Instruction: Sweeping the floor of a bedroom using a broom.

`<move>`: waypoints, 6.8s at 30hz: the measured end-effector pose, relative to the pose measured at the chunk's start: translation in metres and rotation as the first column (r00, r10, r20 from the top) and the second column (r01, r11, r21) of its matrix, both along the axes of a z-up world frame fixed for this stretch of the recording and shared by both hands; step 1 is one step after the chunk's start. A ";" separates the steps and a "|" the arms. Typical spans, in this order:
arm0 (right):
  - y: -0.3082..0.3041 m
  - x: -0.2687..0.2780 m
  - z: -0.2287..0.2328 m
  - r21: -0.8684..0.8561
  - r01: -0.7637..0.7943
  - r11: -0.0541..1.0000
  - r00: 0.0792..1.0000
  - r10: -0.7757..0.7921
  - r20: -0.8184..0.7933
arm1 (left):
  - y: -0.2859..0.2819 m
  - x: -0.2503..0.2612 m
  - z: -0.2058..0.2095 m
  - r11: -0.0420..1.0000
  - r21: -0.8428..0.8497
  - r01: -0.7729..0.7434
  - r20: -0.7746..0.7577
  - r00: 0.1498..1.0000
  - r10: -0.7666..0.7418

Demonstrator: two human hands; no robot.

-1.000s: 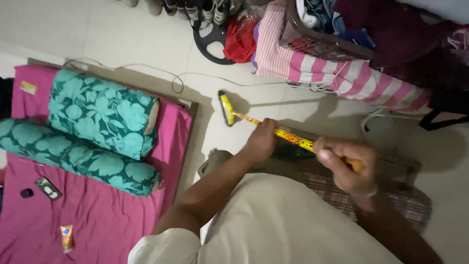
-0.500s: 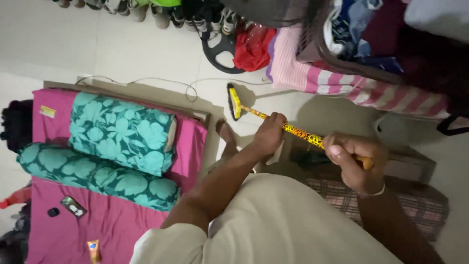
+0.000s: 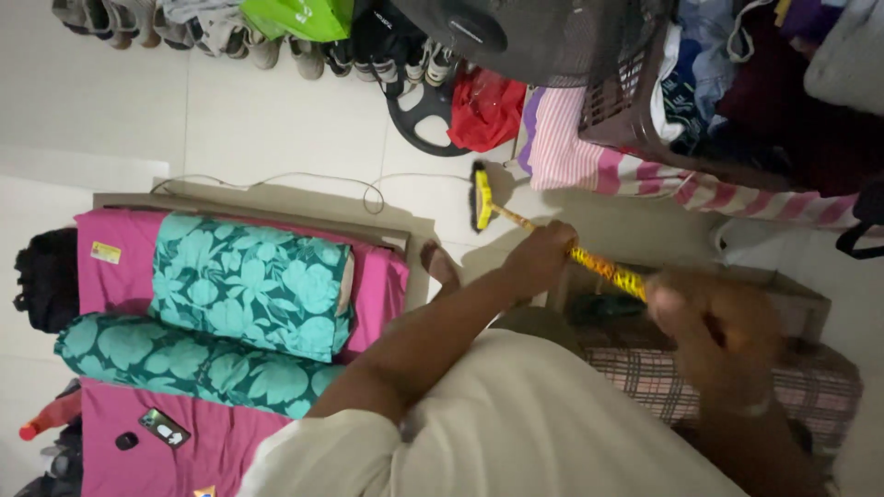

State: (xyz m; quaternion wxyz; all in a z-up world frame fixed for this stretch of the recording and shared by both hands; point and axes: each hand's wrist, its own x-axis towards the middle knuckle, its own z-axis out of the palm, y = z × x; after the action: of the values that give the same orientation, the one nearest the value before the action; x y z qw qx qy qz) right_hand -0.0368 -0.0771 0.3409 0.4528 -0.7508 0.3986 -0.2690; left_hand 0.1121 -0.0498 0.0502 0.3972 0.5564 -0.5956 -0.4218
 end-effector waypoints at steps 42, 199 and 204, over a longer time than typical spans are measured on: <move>0.000 0.150 -0.066 0.028 -0.227 0.973 0.798 0.170 0.579 | 0.017 0.189 0.006 0.908 -0.108 -0.405 0.303 0.857 0.418; -0.098 0.279 -0.097 0.062 -0.568 0.821 0.723 0.462 0.513 | -0.006 0.328 -0.027 0.858 0.066 -0.510 0.387 0.806 0.449; -0.127 0.279 -0.039 -0.065 -0.613 0.787 0.672 0.563 0.480 | -0.035 0.316 0.023 0.838 -0.121 -0.532 0.299 0.786 0.542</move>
State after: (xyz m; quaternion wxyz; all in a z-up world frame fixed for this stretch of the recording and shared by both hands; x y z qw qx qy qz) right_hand 0.2421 -0.2037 0.3023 0.6359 -0.7249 0.0247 -0.2636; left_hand 0.4284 -0.0844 0.0736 0.4066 0.7575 -0.4757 -0.1861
